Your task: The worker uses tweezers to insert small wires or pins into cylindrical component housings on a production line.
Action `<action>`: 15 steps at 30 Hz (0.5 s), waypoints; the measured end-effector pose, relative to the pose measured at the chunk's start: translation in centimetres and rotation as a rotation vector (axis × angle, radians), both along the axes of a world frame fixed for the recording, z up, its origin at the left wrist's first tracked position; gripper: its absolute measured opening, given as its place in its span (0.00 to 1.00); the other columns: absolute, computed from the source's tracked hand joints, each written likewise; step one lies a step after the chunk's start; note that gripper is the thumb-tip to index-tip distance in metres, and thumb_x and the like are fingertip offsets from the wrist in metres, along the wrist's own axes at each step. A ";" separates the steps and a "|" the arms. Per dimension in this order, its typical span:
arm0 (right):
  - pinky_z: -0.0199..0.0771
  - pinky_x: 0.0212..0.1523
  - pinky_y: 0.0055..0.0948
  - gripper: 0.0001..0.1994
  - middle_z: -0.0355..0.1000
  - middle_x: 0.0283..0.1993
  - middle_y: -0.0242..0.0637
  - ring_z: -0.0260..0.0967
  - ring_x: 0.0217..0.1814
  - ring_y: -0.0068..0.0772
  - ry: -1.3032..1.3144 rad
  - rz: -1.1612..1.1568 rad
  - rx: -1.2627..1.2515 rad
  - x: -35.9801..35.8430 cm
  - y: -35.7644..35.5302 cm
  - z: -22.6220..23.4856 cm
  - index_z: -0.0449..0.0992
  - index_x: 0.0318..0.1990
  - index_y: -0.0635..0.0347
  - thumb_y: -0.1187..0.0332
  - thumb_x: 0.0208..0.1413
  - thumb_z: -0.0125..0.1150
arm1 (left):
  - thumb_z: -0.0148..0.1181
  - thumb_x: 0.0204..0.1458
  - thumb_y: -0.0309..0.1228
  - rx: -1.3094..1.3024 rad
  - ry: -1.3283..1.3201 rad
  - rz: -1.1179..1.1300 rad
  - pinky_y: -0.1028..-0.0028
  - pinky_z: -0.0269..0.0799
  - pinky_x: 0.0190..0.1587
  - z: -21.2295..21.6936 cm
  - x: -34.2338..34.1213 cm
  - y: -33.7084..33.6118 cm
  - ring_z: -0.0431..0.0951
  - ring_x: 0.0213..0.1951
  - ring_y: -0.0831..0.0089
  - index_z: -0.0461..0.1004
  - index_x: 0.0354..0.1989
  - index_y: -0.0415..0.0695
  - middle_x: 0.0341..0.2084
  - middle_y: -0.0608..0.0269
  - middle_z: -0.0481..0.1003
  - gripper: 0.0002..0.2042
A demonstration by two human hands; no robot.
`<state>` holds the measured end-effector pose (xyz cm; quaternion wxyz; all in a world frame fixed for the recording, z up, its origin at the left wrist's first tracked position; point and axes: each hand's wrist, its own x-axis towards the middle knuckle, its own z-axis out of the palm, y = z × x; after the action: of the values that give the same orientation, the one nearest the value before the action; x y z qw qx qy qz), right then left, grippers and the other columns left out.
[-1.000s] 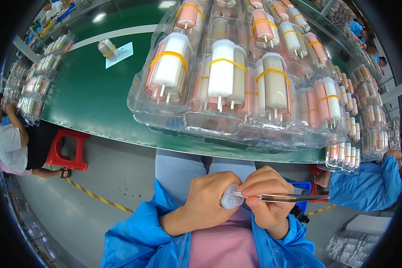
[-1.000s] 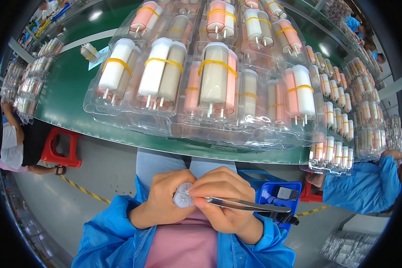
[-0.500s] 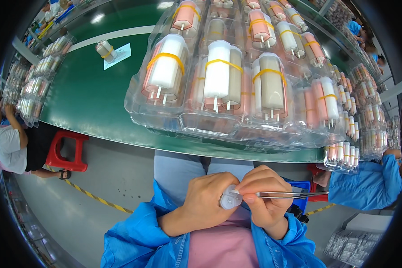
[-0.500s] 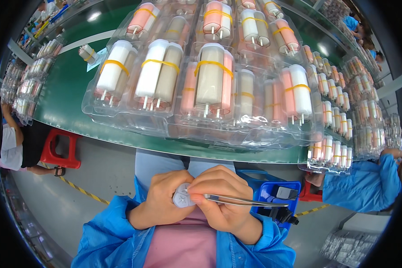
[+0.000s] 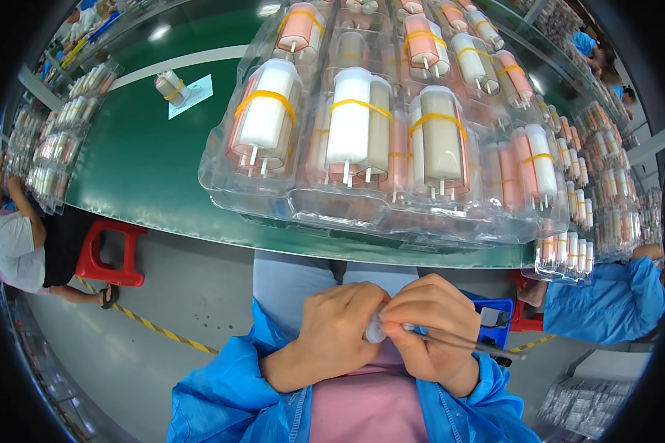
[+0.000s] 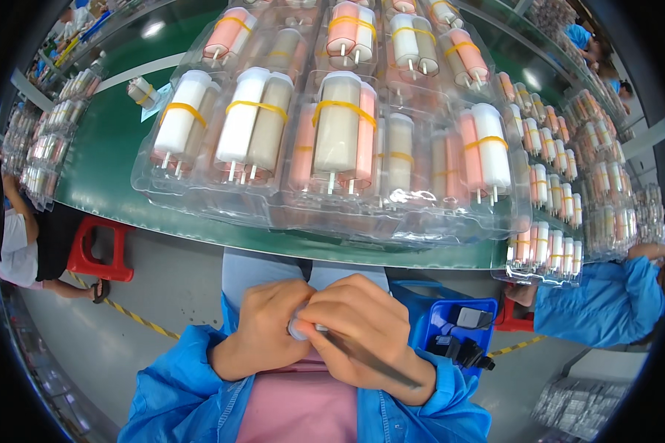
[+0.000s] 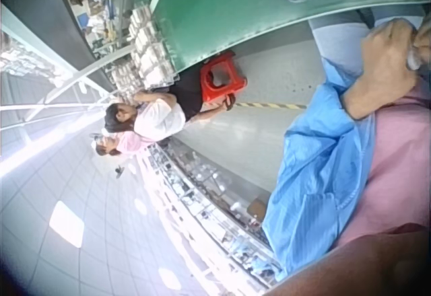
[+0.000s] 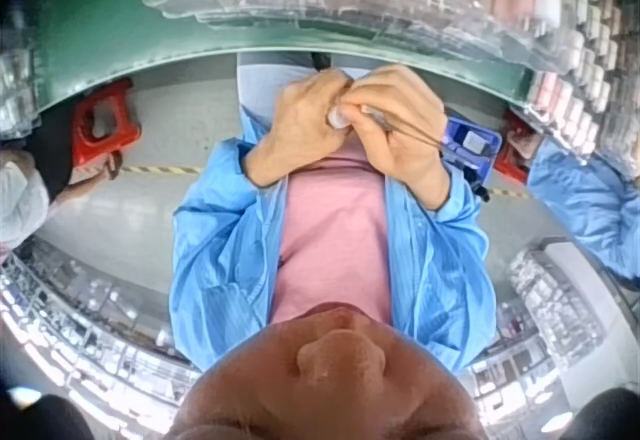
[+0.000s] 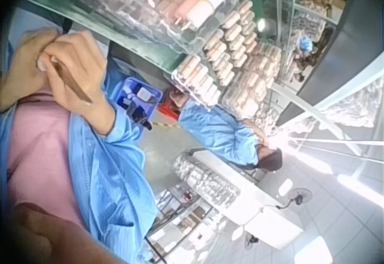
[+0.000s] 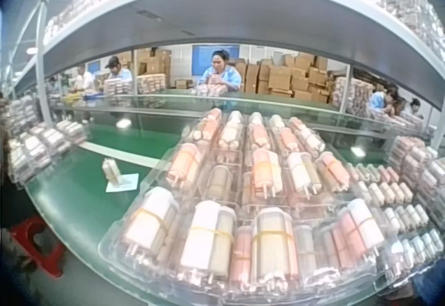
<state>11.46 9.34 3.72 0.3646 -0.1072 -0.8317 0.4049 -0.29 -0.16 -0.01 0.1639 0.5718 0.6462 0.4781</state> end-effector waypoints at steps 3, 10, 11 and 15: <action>0.70 0.28 0.28 0.07 0.74 0.28 0.41 0.71 0.27 0.39 0.016 0.011 -0.037 0.1 0.1 -0.2 0.76 0.30 0.65 0.77 0.41 0.66 | 0.66 0.38 0.27 0.010 0.023 0.020 0.66 0.69 0.22 0.1 -0.2 0.1 0.76 0.22 0.58 0.71 0.27 0.41 0.20 0.57 0.74 0.10; 0.71 0.29 0.29 0.06 0.75 0.29 0.43 0.71 0.28 0.37 0.136 0.012 -0.284 0.8 -0.1 -1.2 0.76 0.32 0.67 0.77 0.45 0.66 | 0.67 0.39 0.28 -0.019 -0.267 -0.046 0.66 0.68 0.23 0.9 0.0 -0.1 0.75 0.22 0.57 0.72 0.27 0.42 0.20 0.57 0.74 0.09; 0.71 0.29 0.29 0.06 0.75 0.30 0.43 0.71 0.28 0.37 0.136 0.015 -0.276 0.7 -0.1 -1.2 0.76 0.32 0.67 0.77 0.45 0.66 | 0.67 0.39 0.28 -0.023 -0.272 -0.046 0.66 0.68 0.23 0.9 0.0 -0.2 0.75 0.22 0.57 0.72 0.27 0.43 0.20 0.56 0.74 0.09; 0.71 0.30 0.29 0.07 0.75 0.30 0.43 0.72 0.28 0.38 0.141 0.028 -0.234 0.6 -0.1 -1.2 0.76 0.32 0.67 0.77 0.45 0.66 | 0.67 0.39 0.28 -0.024 -0.290 -0.050 0.65 0.68 0.23 0.9 0.0 -0.2 0.75 0.22 0.57 0.72 0.27 0.43 0.20 0.56 0.74 0.09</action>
<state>12.06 9.28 2.48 0.4013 -0.1087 -0.7525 0.5109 -0.26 -0.38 0.90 0.2742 0.5105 0.6070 0.5438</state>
